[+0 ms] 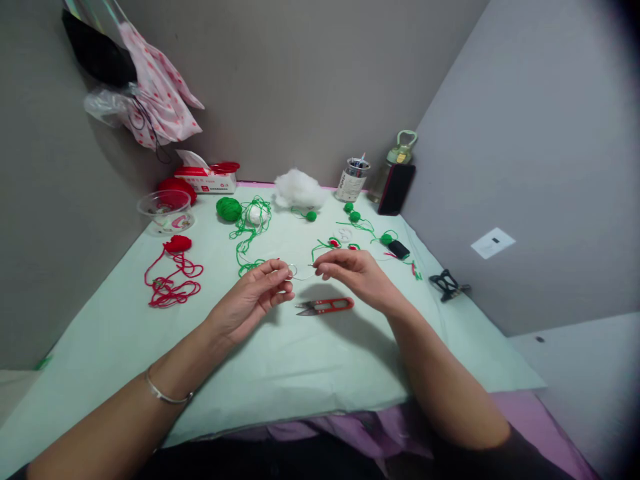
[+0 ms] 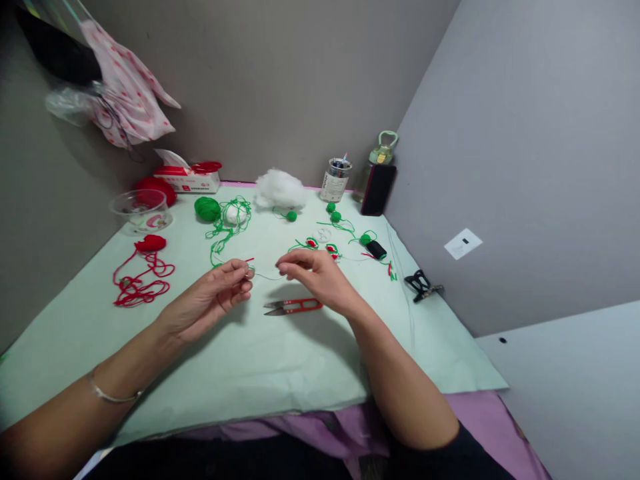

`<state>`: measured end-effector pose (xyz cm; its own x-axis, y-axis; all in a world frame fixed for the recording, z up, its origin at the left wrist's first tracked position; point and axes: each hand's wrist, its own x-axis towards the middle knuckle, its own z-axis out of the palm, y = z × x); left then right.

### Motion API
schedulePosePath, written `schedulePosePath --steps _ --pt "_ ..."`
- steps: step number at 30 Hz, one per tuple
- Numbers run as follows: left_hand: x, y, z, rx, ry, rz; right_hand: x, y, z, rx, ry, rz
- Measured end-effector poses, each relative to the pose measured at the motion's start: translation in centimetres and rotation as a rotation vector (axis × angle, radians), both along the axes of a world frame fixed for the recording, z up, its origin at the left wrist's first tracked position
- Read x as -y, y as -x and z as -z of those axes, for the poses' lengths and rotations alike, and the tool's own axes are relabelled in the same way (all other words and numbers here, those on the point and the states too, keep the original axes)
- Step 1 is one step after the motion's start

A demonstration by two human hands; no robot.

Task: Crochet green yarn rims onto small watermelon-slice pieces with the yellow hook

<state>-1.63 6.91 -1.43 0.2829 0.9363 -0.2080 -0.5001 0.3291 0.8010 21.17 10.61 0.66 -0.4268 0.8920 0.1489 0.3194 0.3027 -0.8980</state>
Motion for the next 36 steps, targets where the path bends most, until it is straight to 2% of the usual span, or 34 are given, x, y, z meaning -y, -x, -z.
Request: schedulePosePath --steps 3,5,7,10,13,16,19,23,25,36 --pt "0.2 -0.2 0.2 -0.008 -0.032 0.028 1.1 2.1 0.2 -0.174 0.087 -0.074" --pt "0.4 -0.3 0.2 -0.023 -0.063 0.045 1.6 2.8 0.5 -0.200 0.069 -0.076" --pt "0.7 -0.4 0.2 -0.040 -0.089 0.061 1.8 3.0 0.8 -0.182 -0.030 -0.043" --pt "0.9 -0.4 0.1 -0.050 -0.102 0.104 1.9 2.9 1.3 -0.133 -0.276 0.023" --pt "1.0 -0.5 -0.1 -0.041 -0.092 0.138 2.0 2.8 1.5 -0.110 -0.485 0.034" --pt "1.0 -0.5 0.0 -0.031 -0.074 0.137 2.3 2.9 1.6 -0.101 -0.569 0.024" --pt "0.8 -0.4 0.1 -0.017 -0.050 0.130 2.4 3.1 1.5 -0.146 -0.501 -0.018" --pt "0.7 -0.4 0.3 0.012 -0.029 0.097 2.2 3.1 1.2 -0.241 -0.252 -0.122" --pt "0.7 -0.4 0.4 0.023 -0.024 0.087 2.1 3.1 1.3 -0.265 -0.186 -0.153" --pt "0.9 -0.5 0.2 0.014 -0.018 0.121 2.1 3.2 1.3 -0.226 -0.147 -0.154"
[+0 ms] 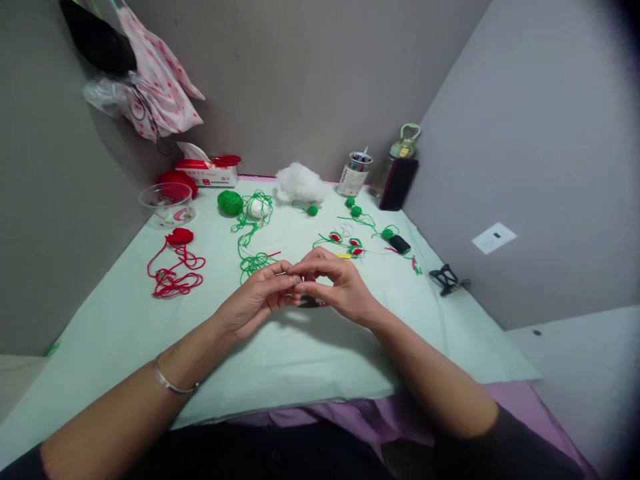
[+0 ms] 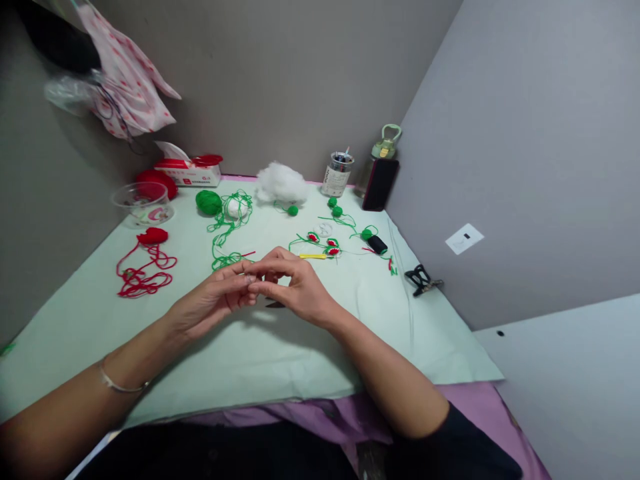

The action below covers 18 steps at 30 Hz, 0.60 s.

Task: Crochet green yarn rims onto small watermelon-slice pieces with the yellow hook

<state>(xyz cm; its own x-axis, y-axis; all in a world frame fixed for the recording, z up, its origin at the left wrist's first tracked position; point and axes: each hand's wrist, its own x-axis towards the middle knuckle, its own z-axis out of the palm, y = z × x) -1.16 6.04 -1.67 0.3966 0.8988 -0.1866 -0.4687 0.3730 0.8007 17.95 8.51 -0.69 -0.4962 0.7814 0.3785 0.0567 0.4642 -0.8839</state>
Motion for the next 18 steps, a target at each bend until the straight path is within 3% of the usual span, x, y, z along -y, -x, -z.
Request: schedulePosePath --steps 10,18 --pt "0.1 -0.2 0.2 -0.003 0.032 -0.040 0.1 0.7 0.5 -0.077 0.244 0.029" --pt "-0.1 -0.3 0.4 -0.019 0.048 -0.065 0.2 1.2 1.0 -0.140 0.308 0.028"
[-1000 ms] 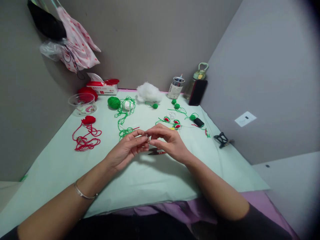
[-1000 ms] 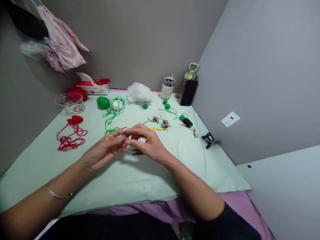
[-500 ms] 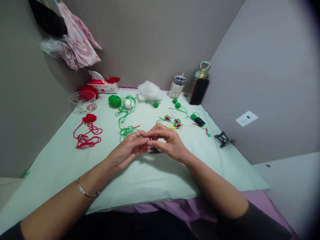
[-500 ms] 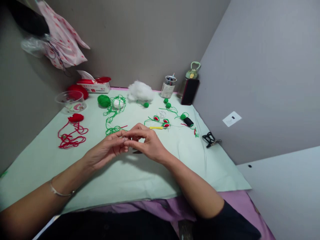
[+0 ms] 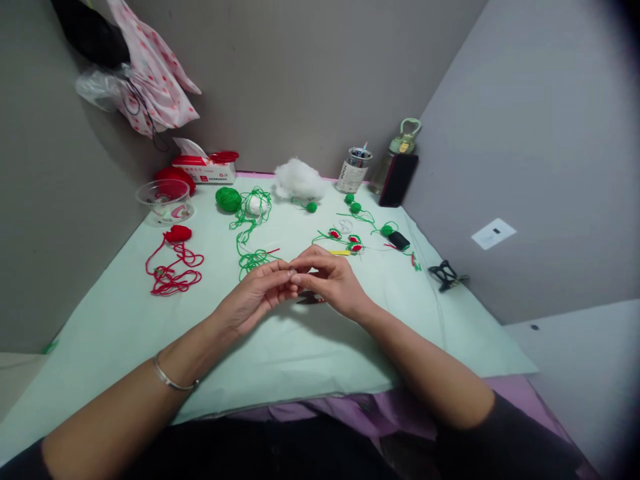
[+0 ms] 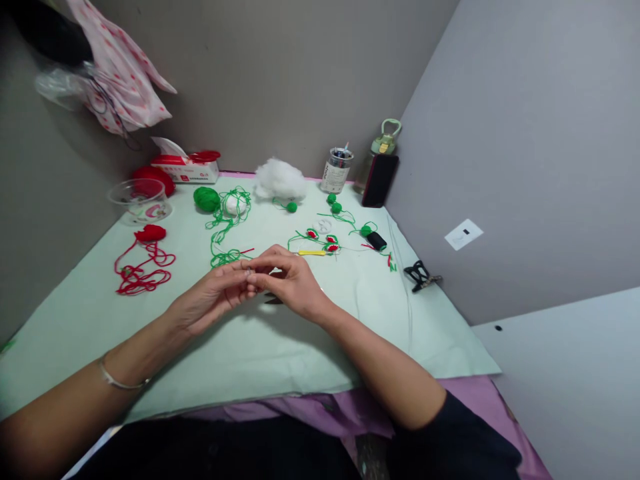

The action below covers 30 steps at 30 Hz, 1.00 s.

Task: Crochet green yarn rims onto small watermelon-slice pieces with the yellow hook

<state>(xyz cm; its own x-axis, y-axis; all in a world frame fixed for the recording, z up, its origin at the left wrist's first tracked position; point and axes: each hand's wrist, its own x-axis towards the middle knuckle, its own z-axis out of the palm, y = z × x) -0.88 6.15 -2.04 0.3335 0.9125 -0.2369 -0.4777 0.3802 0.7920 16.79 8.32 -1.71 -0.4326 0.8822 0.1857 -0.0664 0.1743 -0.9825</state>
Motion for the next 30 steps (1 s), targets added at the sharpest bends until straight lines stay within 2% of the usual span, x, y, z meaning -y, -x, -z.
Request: schedulePosePath --steps 4,8,10,13,15,17,21,25,27,30 --pt "-0.1 0.0 0.1 -0.002 -0.014 -0.018 -0.5 0.0 0.3 0.002 -0.002 0.001" --pt "-0.1 0.3 -0.1 -0.004 -0.050 -0.044 -1.7 -2.4 -0.8 0.073 -0.006 -0.101" --pt "-0.2 0.6 -0.2 -0.016 -0.070 -0.064 -2.2 -4.3 -1.8 0.284 -0.096 -0.110" --pt "-0.3 0.8 -0.4 -0.039 -0.090 -0.109 -2.4 -6.4 -2.5 0.731 -0.250 -0.194" --pt "-0.5 0.9 -0.4 -0.054 -0.098 -0.135 -2.2 -6.8 -2.3 0.952 -0.326 -0.217" --pt "-0.6 0.9 -0.4 -0.068 -0.103 -0.155 -2.0 -6.5 -1.6 1.053 -0.383 -0.247" --pt "-0.6 1.0 -0.3 -0.091 -0.113 -0.188 -1.7 -5.3 -0.8 1.061 -0.427 -0.290" --pt "-0.7 1.1 -0.2 -0.095 -0.120 -0.205 -1.4 -4.8 -1.7 1.024 -0.415 -0.303" --pt "-0.7 1.1 -0.2 -0.086 -0.126 -0.217 -1.3 -4.7 -2.3 0.874 -0.314 -0.305" --pt "-0.6 1.0 -0.3 -0.072 -0.133 -0.236 -1.0 -4.5 -2.7 0.461 -0.035 -0.311"
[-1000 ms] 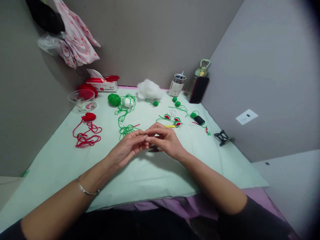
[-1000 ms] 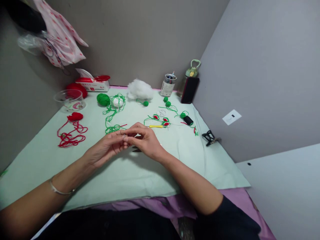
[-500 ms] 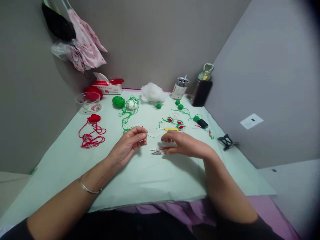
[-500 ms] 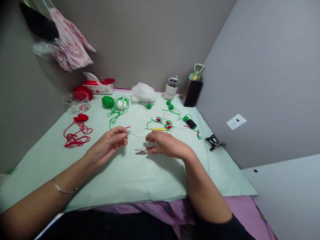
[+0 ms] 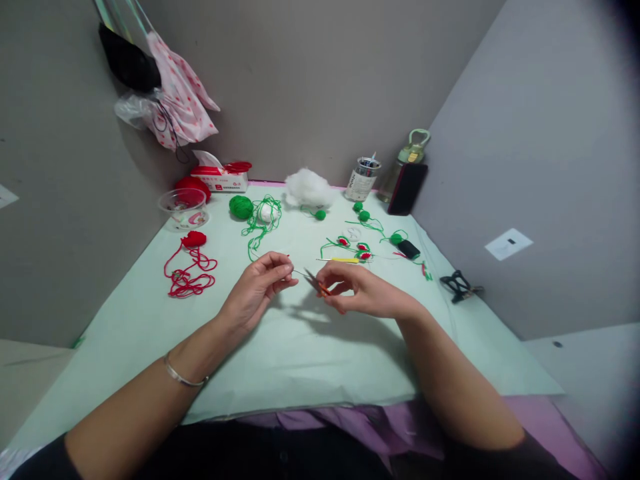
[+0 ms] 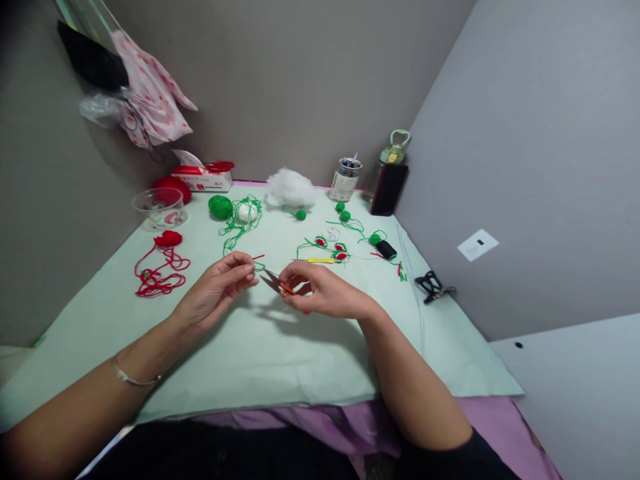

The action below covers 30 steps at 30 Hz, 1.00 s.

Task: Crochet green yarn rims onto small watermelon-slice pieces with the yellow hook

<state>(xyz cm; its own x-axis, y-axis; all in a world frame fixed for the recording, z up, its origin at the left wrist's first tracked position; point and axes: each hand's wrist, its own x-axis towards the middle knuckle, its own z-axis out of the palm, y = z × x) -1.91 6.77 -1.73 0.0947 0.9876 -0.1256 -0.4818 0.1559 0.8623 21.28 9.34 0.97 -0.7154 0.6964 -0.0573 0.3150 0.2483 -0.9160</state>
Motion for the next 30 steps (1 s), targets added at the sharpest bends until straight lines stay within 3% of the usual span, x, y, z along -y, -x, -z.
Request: schedulePosePath --steps 3,9,13,22,30 --pt "0.2 -0.1 0.0 0.006 -0.007 -0.003 0.3 0.9 0.1 -0.234 0.185 0.075" --pt "0.5 -0.5 0.3 -0.022 -0.019 0.083 0.7 3.5 1.2 -0.281 0.129 0.360" --pt "0.5 -0.7 0.6 -0.057 -0.012 0.139 0.6 3.8 1.9 -0.296 0.094 0.350" --pt "0.6 -0.7 0.6 -0.123 -0.042 0.127 0.8 3.7 1.9 -0.209 -0.162 0.347" --pt "0.6 -0.6 0.4 -0.178 -0.105 0.145 0.8 3.5 1.7 -0.214 -0.211 0.382"
